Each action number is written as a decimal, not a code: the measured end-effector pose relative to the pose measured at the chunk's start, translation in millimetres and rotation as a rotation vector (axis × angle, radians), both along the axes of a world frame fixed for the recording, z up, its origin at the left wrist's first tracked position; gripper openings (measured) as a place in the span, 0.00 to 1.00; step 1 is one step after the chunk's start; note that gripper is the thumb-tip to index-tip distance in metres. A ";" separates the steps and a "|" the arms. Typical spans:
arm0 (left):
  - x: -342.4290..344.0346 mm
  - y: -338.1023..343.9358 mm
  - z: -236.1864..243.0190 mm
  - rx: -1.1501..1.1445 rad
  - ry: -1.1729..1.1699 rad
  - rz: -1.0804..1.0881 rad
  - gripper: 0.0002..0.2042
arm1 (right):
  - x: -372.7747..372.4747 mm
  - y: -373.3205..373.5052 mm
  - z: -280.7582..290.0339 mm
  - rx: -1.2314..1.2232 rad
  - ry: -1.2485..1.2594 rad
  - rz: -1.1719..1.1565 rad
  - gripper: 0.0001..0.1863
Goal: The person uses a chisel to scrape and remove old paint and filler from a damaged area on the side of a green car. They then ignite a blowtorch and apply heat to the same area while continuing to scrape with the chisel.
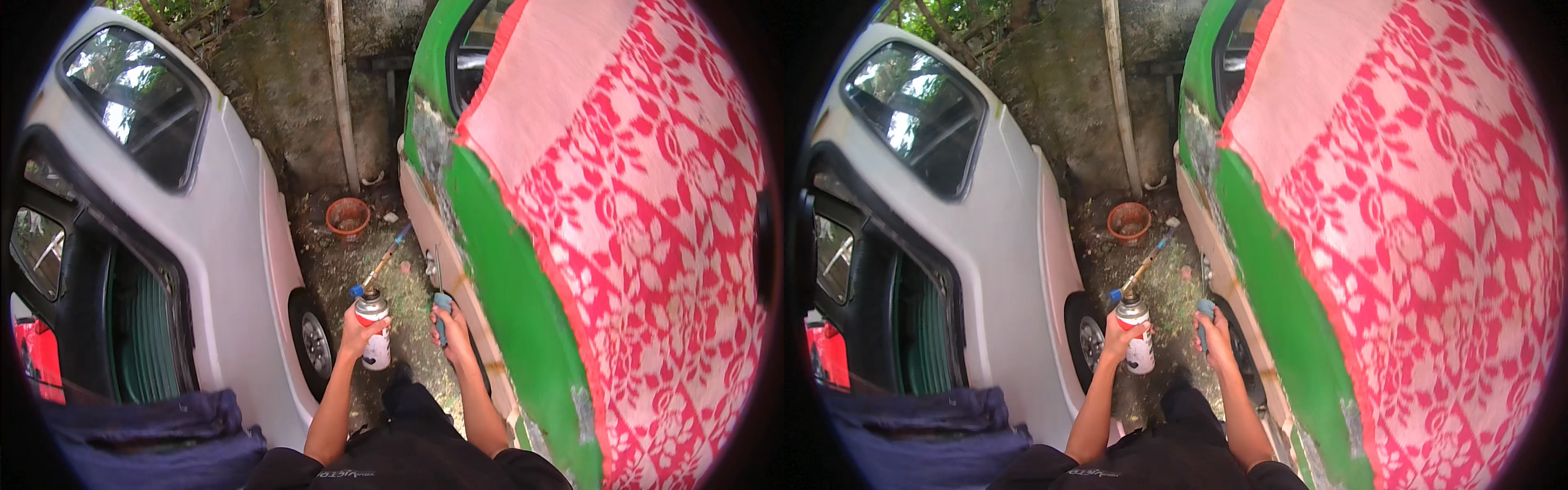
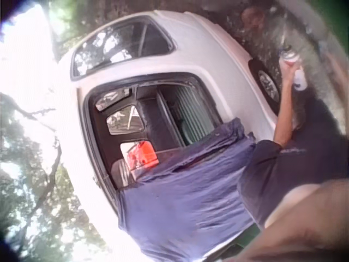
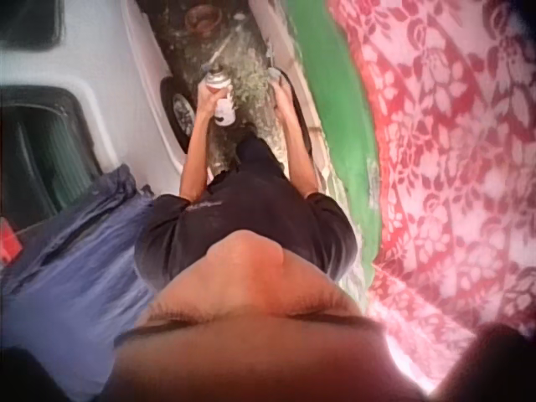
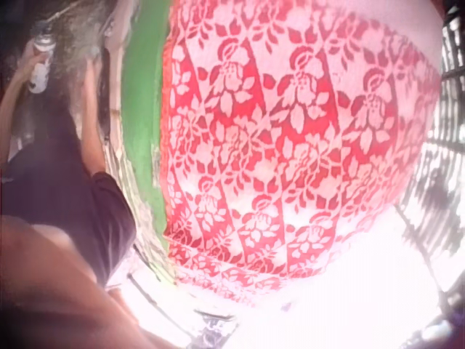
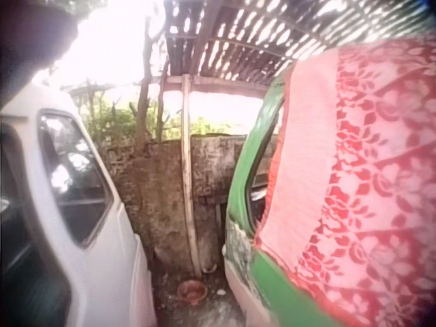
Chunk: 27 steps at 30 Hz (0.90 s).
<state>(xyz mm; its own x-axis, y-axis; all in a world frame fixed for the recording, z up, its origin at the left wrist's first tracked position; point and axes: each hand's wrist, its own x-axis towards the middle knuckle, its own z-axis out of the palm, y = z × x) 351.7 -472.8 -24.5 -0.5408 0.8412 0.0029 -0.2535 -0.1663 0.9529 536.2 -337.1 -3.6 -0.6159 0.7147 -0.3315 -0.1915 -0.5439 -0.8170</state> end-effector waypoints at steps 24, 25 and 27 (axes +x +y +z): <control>-206.7 212.1 66.3 0.052 -0.022 -0.182 0.13 | -188.4 160.3 78.2 0.127 -0.070 -0.128 0.15; -214.0 216.5 69.2 0.054 -0.017 -0.199 0.12 | -193.6 162.4 81.2 0.106 -0.062 -0.143 0.15; -226.8 223.1 76.5 0.059 -0.007 -0.228 0.11 | -205.7 169.5 85.4 0.066 -0.017 -0.163 0.16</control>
